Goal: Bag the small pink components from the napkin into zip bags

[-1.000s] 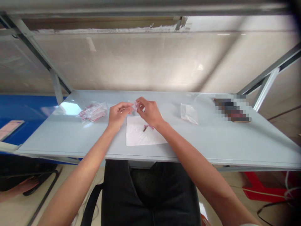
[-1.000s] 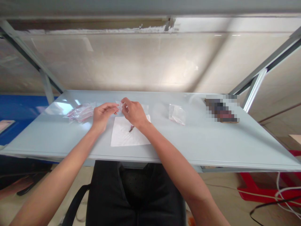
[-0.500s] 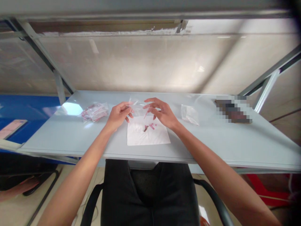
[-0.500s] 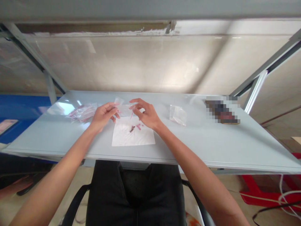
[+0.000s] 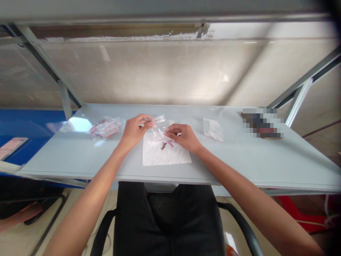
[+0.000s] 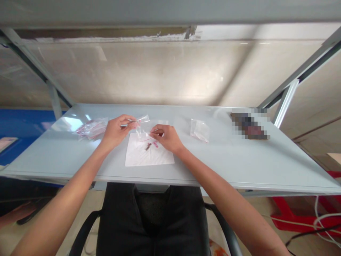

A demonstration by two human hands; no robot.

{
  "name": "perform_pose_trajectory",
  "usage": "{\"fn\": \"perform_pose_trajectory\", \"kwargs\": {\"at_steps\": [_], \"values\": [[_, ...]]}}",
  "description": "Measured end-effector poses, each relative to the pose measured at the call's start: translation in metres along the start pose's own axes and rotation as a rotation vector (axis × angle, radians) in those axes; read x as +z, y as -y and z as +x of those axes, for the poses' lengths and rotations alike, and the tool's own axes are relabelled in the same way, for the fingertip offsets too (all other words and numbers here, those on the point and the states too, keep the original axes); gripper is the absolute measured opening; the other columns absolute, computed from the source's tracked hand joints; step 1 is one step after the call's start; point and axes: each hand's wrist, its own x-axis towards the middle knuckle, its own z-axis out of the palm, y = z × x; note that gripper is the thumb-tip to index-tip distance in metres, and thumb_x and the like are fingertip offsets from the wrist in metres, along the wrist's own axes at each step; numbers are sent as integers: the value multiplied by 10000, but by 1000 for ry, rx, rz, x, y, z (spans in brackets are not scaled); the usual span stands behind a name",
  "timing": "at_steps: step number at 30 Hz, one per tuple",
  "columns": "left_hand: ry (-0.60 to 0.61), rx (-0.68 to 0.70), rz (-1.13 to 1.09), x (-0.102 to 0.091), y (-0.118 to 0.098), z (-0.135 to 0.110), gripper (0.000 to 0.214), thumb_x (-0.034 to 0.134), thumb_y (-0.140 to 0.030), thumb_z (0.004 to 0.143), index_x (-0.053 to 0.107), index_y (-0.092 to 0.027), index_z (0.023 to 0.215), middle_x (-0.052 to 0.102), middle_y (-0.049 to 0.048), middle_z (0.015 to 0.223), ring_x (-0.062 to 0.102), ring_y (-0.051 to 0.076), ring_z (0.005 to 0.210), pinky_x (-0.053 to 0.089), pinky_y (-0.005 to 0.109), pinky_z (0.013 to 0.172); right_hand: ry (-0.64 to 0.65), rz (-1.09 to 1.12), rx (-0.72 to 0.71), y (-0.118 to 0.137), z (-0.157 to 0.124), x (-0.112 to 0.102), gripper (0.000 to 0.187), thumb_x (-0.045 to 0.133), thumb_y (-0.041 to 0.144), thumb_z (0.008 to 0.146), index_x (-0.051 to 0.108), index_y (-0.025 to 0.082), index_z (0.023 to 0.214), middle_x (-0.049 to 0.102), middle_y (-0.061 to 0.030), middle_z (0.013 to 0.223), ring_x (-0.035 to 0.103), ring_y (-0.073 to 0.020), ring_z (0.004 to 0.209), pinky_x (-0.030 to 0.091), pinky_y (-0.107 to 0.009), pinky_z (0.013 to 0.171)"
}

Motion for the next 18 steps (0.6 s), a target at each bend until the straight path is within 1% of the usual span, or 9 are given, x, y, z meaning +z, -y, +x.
{"fn": "perform_pose_trajectory", "kwargs": {"at_steps": [2, 5, 9, 11, 13, 15, 16, 18], "values": [[4, 25, 31, 1, 0, 0, 229, 667, -403, 885, 754, -195, 926, 787, 71, 941, 720, 214, 885, 512, 274, 732, 24, 13, -25, -3, -1, 1, 171, 683, 337, 861, 727, 171, 862, 769, -57, 882, 701, -172, 780, 497, -269, 714], [-34, 31, 38, 2, 2, 2, 256, 655, -427, 890, 776, -203, 862, 788, 57, 898, 702, 206, 822, 503, 277, 709, 29, -1, -23, -6, -2, 3, 165, 680, 333, 852, 732, 177, 833, 761, -45, 851, 673, -166, 750, 486, -276, 704], [-61, 12, -65, 5, 4, 3, 266, 702, -449, 852, 782, -196, 848, 784, 67, 887, 701, 210, 837, 510, 282, 729, 15, -26, -9, -9, -1, 5, 152, 686, 320, 838, 741, 179, 826, 760, -43, 836, 643, -156, 715, 460, -274, 677], [-52, 7, -141, 7, 5, 3, 283, 715, -454, 839, 781, -187, 902, 783, 81, 925, 705, 209, 849, 514, 280, 732, 16, -25, -9, -10, -1, 5, 148, 685, 310, 837, 743, 176, 820, 759, -44, 826, 630, -149, 697, 451, -270, 667], [-21, -12, -211, 8, 5, 2, 337, 733, -441, 823, 764, -178, 1031, 781, 94, 968, 712, 211, 873, 519, 283, 747, 15, -11, -11, -12, -1, 6, 143, 687, 301, 836, 745, 172, 813, 758, -46, 820, 623, -144, 687, 448, -269, 667], [38, -44, -243, 8, 6, 0, 434, 766, -408, 792, 724, -171, 1153, 779, 101, 988, 717, 218, 895, 525, 293, 772, 5, 14, -12, -12, -2, 6, 142, 694, 297, 833, 743, 168, 803, 757, -49, 815, 624, -142, 687, 450, -268, 672], [72, -58, -244, 7, 6, -1, 467, 784, -389, 773, 711, -169, 1179, 779, 103, 994, 720, 221, 898, 527, 300, 786, -4, 33, -9, -12, -2, 6, 145, 701, 301, 829, 741, 166, 796, 756, -51, 810, 625, -142, 689, 451, -267, 673], [130, -76, -225, 7, 8, -5, 477, 814, -352, 736, 715, -167, 1164, 782, 105, 995, 724, 224, 876, 535, 317, 796, -24, 72, 3, -12, -2, 5, 160, 716, 318, 819, 737, 163, 787, 752, -54, 801, 630, -145, 695, 455, -268, 678]]}}
